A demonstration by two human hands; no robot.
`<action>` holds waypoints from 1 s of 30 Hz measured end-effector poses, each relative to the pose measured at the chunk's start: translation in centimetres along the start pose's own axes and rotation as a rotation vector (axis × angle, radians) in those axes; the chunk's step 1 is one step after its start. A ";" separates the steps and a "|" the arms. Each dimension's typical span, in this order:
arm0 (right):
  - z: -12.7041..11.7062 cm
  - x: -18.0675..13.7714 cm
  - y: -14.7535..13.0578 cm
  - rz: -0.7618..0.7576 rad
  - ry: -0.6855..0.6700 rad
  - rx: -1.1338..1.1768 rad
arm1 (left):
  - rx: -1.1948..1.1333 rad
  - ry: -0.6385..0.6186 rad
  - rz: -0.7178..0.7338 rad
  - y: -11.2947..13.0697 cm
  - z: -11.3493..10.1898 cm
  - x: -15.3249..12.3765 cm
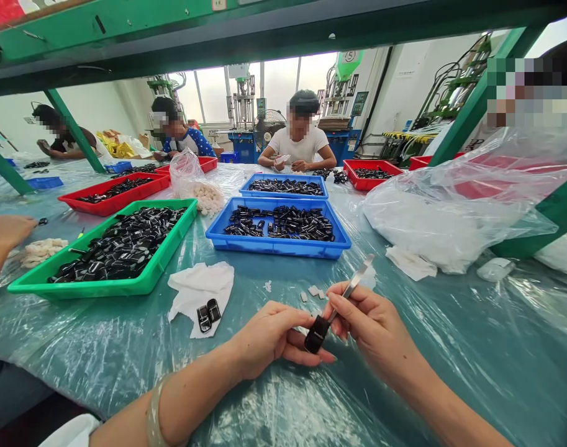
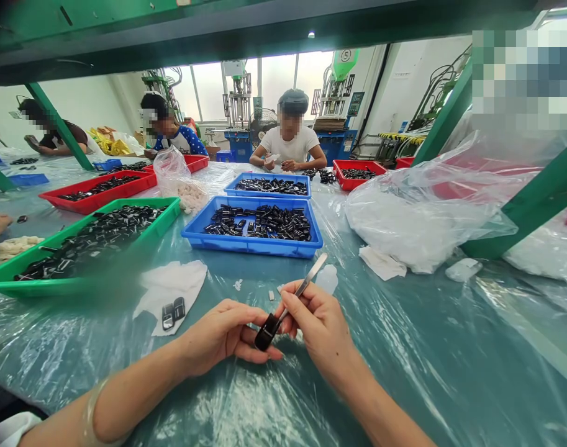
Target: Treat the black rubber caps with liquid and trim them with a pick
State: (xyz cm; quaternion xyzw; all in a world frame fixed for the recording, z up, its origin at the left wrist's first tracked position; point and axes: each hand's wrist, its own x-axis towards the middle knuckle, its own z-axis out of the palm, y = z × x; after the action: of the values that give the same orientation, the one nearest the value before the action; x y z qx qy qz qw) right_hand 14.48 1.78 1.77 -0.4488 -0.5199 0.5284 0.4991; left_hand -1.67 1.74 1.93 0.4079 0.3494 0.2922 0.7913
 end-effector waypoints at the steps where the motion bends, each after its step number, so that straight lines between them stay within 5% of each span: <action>1: 0.0 0.0 0.0 0.001 -0.003 0.000 | 0.001 -0.001 0.000 0.0 0.0 0.0; 30: 0.4 -0.2 -0.1 0.039 0.004 0.054 | 0.024 0.001 0.006 -0.3 -0.2 0.2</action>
State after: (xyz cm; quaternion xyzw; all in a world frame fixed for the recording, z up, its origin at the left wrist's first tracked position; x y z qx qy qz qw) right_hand 14.16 1.52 1.89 -0.4462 -0.4955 0.5511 0.5017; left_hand -1.67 1.79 1.50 0.4181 0.3519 0.2905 0.7855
